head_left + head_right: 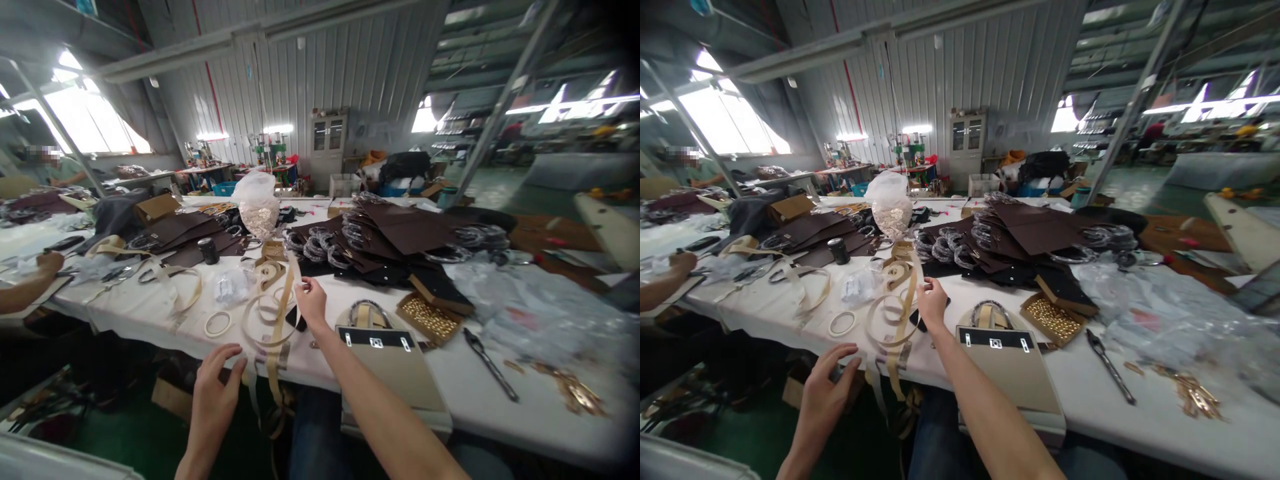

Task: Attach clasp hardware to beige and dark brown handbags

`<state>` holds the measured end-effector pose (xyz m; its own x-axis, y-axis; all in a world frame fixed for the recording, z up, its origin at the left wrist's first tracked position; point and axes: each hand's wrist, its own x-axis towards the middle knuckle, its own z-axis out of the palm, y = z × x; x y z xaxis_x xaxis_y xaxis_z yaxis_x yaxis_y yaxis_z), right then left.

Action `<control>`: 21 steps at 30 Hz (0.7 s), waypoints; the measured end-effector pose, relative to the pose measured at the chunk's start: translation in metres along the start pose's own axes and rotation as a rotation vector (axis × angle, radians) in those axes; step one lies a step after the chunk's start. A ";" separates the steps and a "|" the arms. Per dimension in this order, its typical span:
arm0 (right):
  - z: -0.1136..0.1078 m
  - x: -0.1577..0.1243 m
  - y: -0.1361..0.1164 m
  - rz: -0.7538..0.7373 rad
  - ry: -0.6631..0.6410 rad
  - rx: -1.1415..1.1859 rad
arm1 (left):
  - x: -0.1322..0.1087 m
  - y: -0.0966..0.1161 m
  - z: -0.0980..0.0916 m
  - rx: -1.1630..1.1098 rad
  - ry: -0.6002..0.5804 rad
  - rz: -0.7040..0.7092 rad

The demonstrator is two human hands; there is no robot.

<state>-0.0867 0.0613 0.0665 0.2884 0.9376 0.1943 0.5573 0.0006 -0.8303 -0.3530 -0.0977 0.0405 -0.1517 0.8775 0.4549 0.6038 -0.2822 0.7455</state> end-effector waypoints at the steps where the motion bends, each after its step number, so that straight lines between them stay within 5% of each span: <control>1: -0.005 -0.017 0.007 -0.020 0.039 0.124 | 0.003 0.003 0.001 -0.050 -0.007 -0.041; 4: -0.020 -0.080 0.023 -0.076 0.017 0.456 | 0.019 0.021 0.022 -0.205 -0.127 -0.139; 10: -0.031 -0.178 0.035 -0.026 -0.084 0.576 | 0.026 0.068 0.090 -0.561 -0.509 -0.076; 14: -0.057 -0.193 0.041 -0.090 -0.105 0.477 | 0.011 0.079 0.100 -0.602 -0.605 -0.136; 19: -0.119 -0.174 0.050 -0.164 0.139 0.380 | -0.005 0.085 0.091 -0.536 -0.806 -0.217; 21: -0.136 -0.163 0.051 -0.189 0.064 0.434 | -0.010 0.092 0.090 -0.483 -0.848 -0.190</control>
<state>0.0005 -0.1385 0.0631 0.2685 0.8835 0.3838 0.2319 0.3274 -0.9160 -0.2257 -0.0978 0.0609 0.5103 0.8585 -0.0508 0.2157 -0.0706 0.9739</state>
